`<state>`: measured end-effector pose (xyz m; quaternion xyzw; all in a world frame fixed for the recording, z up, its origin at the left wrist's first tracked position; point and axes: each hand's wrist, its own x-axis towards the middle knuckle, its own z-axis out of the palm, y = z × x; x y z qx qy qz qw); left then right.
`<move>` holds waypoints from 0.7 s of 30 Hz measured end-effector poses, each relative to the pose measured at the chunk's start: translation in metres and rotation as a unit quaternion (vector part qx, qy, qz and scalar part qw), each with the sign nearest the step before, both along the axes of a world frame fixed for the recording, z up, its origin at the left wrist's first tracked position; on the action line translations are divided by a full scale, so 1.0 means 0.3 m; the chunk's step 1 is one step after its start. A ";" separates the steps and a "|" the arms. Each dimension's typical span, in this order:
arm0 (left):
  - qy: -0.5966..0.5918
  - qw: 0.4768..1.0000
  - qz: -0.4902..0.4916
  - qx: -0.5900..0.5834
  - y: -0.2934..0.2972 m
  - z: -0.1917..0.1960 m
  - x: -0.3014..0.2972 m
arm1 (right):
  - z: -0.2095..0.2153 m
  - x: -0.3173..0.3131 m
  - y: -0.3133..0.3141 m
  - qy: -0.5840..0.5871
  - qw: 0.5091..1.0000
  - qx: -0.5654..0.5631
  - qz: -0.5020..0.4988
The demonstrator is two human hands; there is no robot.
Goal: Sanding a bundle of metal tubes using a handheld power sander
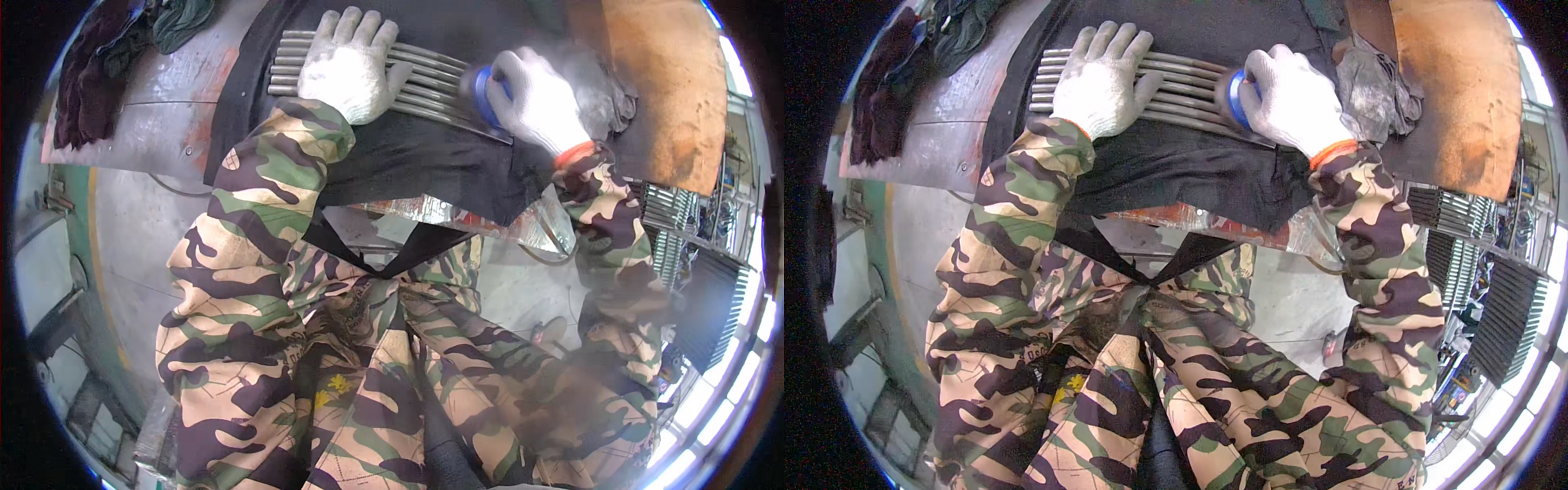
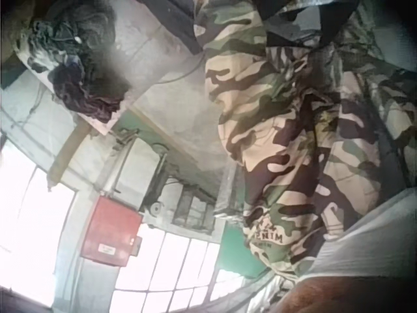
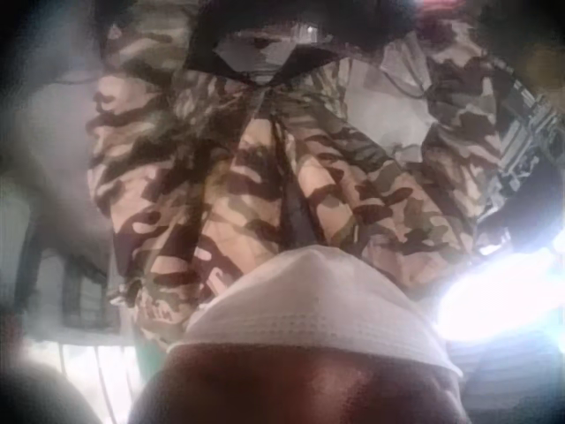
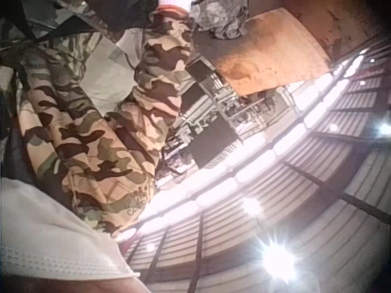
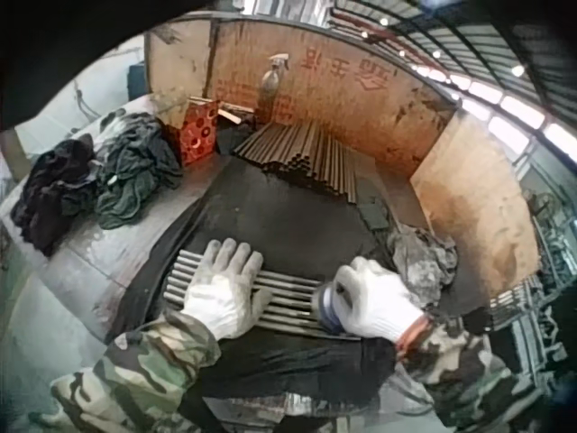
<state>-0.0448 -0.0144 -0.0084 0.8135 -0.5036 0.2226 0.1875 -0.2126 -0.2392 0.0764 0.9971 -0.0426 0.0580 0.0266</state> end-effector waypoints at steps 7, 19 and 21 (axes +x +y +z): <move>0.006 1.000 0.001 0.005 -0.002 -0.015 0.016 | -0.005 0.091 -0.103 0.017 0.997 -0.020 -0.072; 0.038 0.999 -0.008 0.006 0.028 0.017 -0.007 | 0.018 0.060 -0.026 0.030 0.999 -0.014 -0.042; 0.016 1.000 -0.006 -0.005 0.022 0.010 -0.008 | 0.000 0.105 -0.104 0.023 0.997 -0.011 -0.070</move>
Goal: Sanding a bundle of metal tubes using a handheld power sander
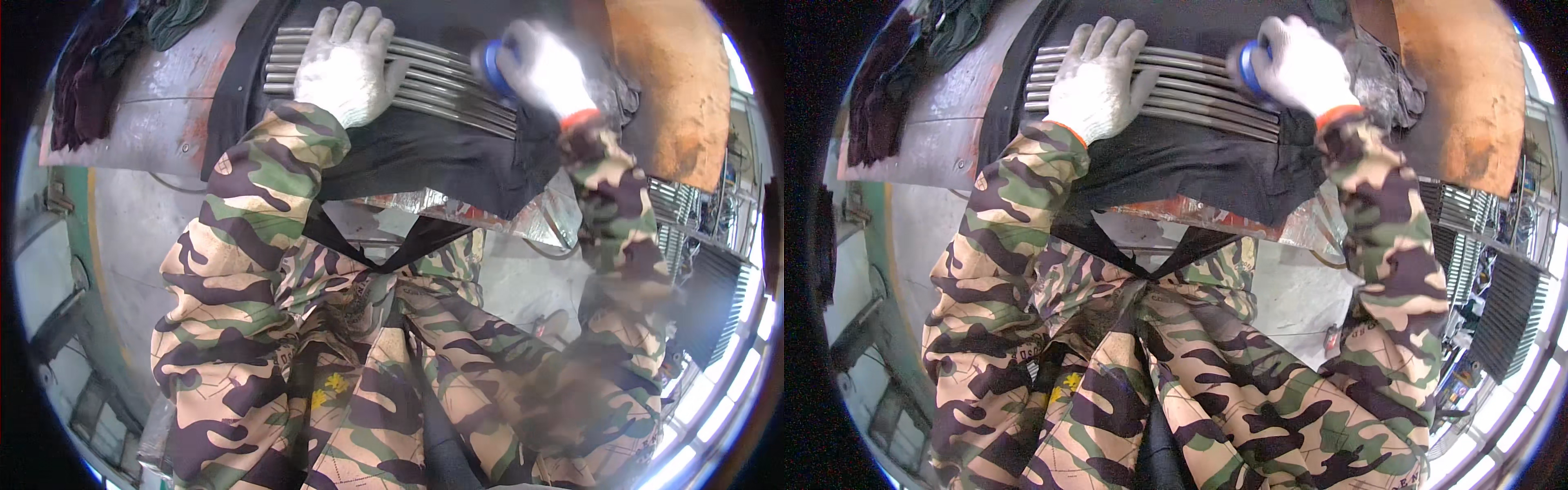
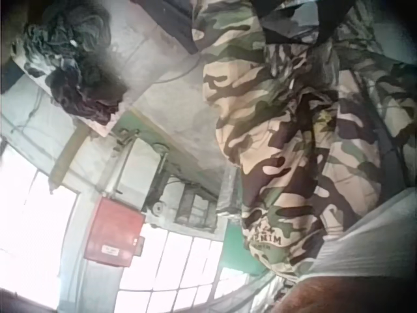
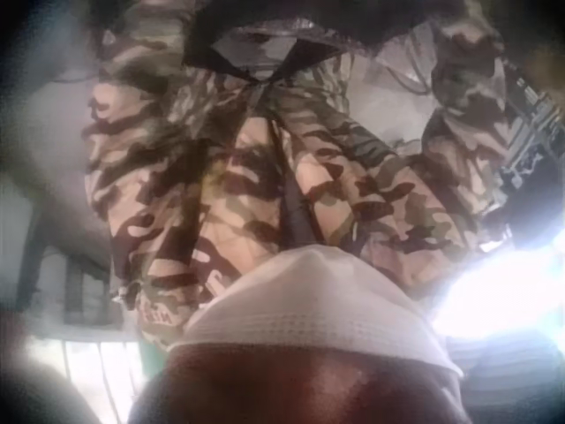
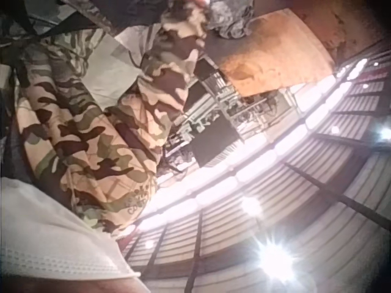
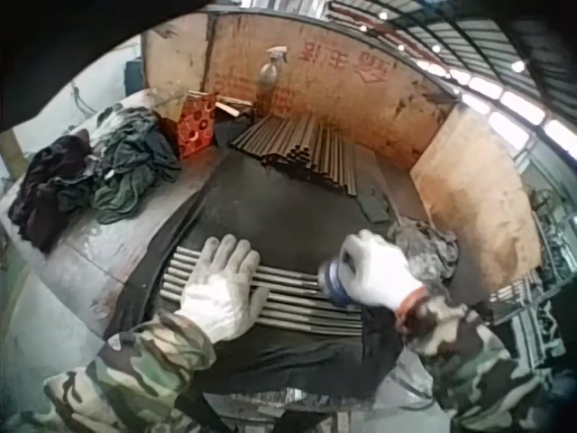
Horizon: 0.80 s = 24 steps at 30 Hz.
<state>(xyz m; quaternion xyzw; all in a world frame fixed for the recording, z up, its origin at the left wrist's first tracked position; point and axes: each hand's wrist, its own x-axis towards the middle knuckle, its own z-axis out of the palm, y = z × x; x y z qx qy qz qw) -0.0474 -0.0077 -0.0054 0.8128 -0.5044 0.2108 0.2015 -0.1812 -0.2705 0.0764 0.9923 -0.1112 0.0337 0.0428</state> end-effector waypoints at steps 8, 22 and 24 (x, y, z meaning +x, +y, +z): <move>0.008 1.000 -0.005 0.005 -0.008 -0.016 0.006 | 0.015 -0.045 0.008 -0.009 0.998 -0.001 0.056; -0.052 0.998 0.004 -0.020 -0.071 -0.056 0.044 | -0.007 0.006 0.036 -0.012 1.000 -0.002 0.007; 0.000 1.000 0.000 -0.011 -0.064 0.004 0.041 | -0.005 -0.052 0.098 -0.031 0.997 -0.022 0.061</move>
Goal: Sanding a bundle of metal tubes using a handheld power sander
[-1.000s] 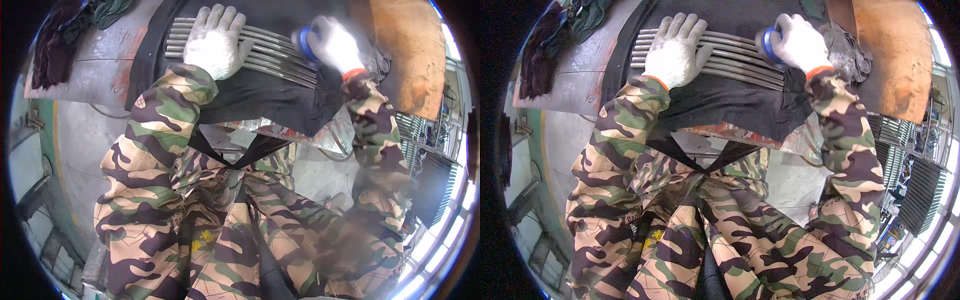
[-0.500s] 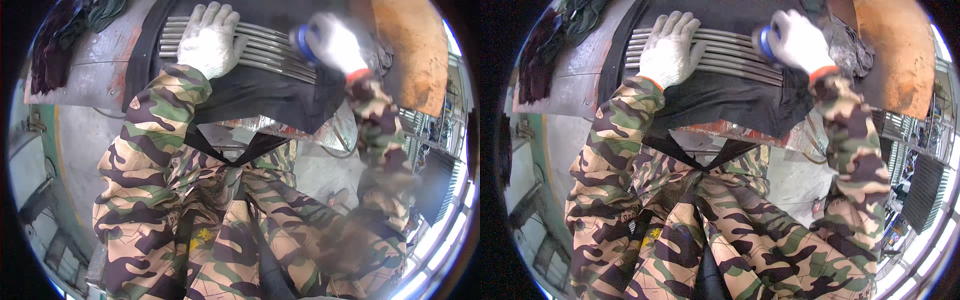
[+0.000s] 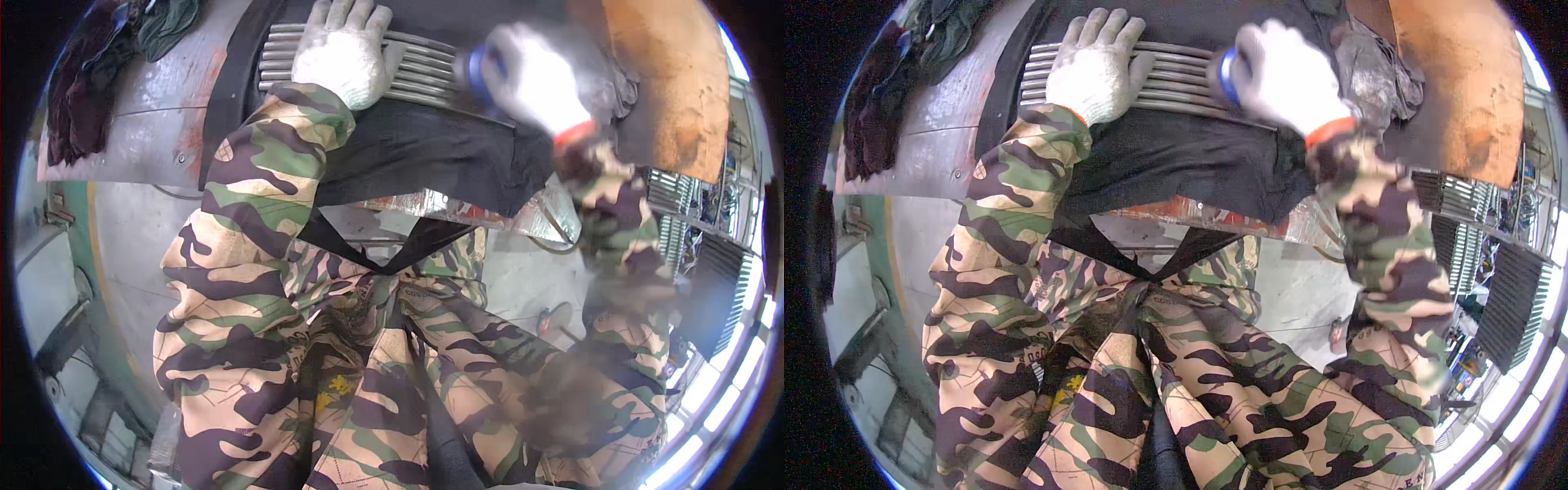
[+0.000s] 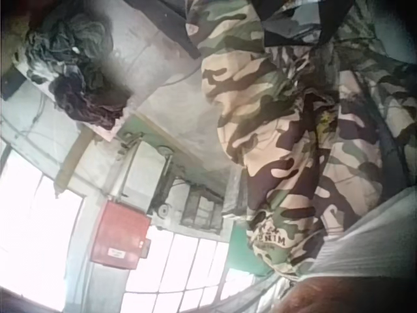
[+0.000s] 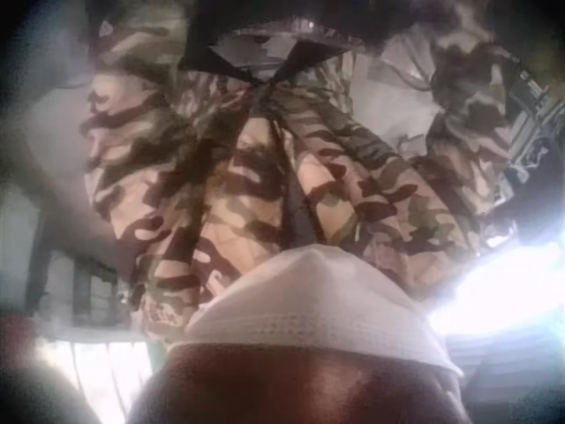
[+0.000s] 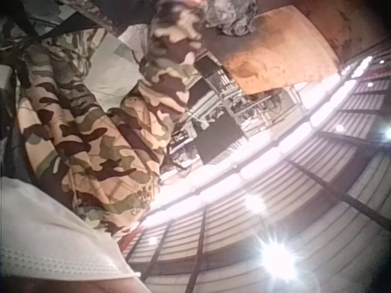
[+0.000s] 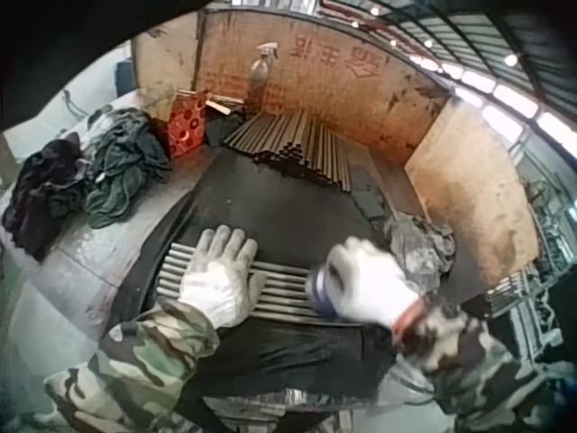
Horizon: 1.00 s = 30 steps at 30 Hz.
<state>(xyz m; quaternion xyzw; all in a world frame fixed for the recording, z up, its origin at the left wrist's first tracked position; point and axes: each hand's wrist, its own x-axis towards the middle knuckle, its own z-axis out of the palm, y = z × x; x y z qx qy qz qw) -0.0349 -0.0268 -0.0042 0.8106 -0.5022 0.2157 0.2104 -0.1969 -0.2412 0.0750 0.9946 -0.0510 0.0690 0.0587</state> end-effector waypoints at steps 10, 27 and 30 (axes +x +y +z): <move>0.065 0.997 0.016 -0.037 0.016 -0.038 0.018 | -0.012 0.088 0.083 -0.012 1.000 -0.001 -0.003; 0.047 0.994 0.003 -0.098 -0.010 -0.045 0.048 | 0.005 0.188 0.063 -0.012 0.998 -0.023 -0.064; 0.025 0.992 0.016 -0.124 0.002 -0.057 0.028 | -0.010 0.118 0.100 0.006 1.000 -0.008 -0.028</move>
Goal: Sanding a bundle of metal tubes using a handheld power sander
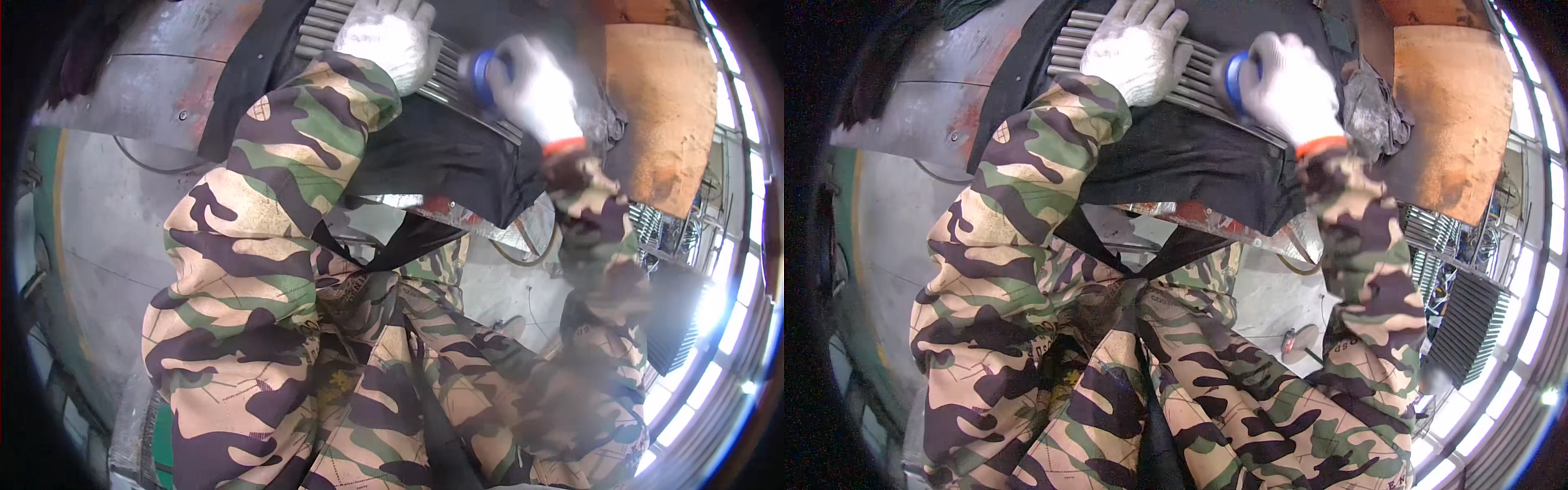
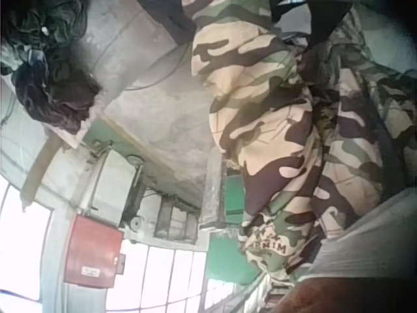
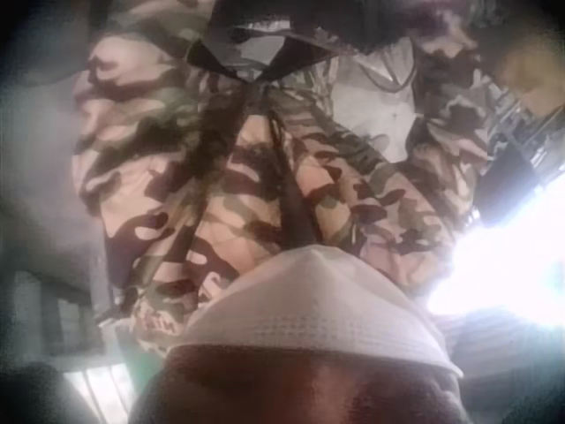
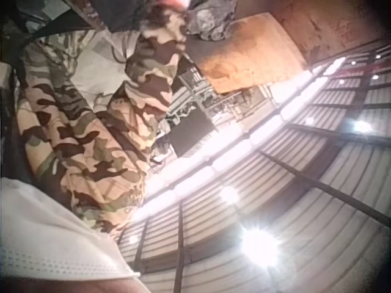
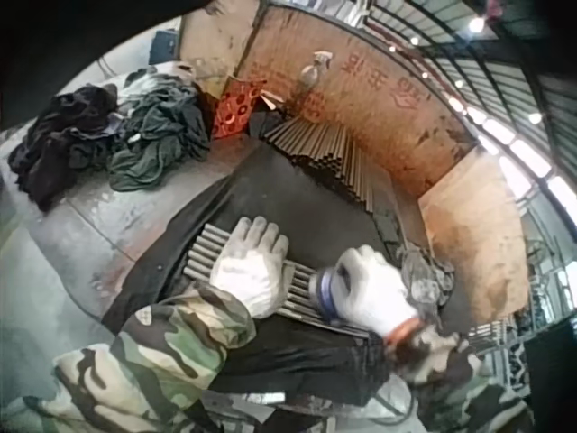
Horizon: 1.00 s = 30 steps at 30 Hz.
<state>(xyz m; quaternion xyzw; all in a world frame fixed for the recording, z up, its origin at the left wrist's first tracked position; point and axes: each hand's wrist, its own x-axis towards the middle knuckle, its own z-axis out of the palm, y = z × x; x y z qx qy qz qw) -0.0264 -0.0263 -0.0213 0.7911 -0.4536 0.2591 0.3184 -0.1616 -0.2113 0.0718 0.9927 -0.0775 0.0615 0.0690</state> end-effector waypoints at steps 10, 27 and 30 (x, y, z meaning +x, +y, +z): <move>0.014 1.000 0.003 0.014 0.030 0.016 -0.034 | 0.006 -0.001 -0.002 -0.005 1.000 -0.016 -0.008; -0.019 0.994 -0.038 0.105 -0.022 0.042 -0.031 | 0.009 0.023 -0.003 -0.034 0.999 -0.006 -0.028; -0.041 0.990 -0.034 0.129 0.008 0.019 -0.012 | 0.010 0.024 0.027 -0.120 0.992 -0.013 -0.032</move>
